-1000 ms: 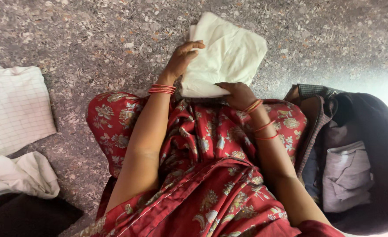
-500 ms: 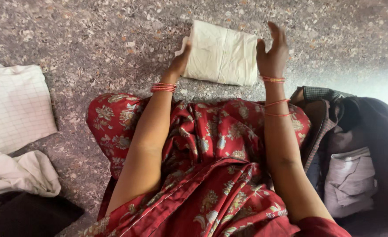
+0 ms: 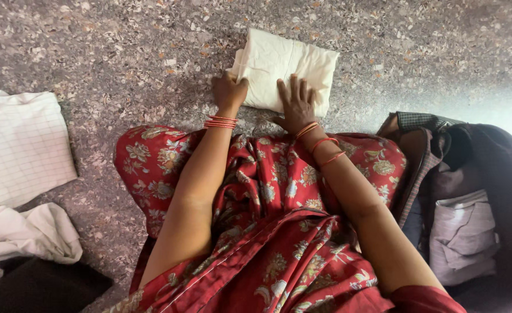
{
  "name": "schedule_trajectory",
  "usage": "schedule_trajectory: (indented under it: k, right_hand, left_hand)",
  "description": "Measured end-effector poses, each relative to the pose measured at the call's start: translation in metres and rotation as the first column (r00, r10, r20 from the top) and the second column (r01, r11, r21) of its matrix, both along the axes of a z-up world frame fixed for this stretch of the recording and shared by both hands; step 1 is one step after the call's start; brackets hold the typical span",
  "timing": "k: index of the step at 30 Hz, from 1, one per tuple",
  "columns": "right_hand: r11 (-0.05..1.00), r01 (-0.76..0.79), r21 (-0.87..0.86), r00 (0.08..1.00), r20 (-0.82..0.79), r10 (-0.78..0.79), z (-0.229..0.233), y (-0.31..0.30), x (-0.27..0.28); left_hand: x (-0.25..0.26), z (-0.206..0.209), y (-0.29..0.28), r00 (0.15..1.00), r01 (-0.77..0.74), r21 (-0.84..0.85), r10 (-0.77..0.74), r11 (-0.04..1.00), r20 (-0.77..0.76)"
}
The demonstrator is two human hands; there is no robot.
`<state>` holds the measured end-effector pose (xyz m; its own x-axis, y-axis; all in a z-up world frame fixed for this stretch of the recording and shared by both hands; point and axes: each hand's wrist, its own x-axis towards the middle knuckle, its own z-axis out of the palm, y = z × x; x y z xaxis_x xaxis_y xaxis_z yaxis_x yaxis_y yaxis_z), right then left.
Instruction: The person folds a shirt and other pieces of laundry while sitting on the floor, smoothing the fabric with their hands and placing the folded items into a bag.
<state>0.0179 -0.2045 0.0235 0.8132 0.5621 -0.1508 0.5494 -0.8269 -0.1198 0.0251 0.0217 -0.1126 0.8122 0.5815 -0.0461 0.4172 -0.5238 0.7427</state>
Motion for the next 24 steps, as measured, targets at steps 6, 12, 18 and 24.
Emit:
schedule_trajectory:
  k: [6, 12, 18, 24]
  right_hand:
    - [0.991, -0.069, 0.119, 0.997, 0.042, 0.065, 0.001, -0.004, 0.007]
    - [0.965, -0.151, 0.217, 0.976, 0.186, 0.111, -0.02, -0.006, 0.022]
    - [0.772, 0.065, 0.632, 0.984, 0.087, -0.155, 0.01, 0.003, 0.05]
    - [-0.159, 0.603, 0.782, 0.795, -0.606, 0.034, -0.007, -0.027, 0.069]
  left_hand:
    - [0.002, 0.012, -0.004, 0.984, -0.104, -0.403, 0.154, 0.909, 0.093]
    - [0.0, 0.076, -0.002, 0.951, 0.034, -0.6, 0.158, 0.799, 0.264]
    - [0.002, 0.097, 0.016, 0.682, 0.028, -0.52, 0.364, 0.854, 0.634]
    - [0.004, 0.105, 0.034, 0.556, -0.047, -0.512, 0.449, 0.858, 0.7]
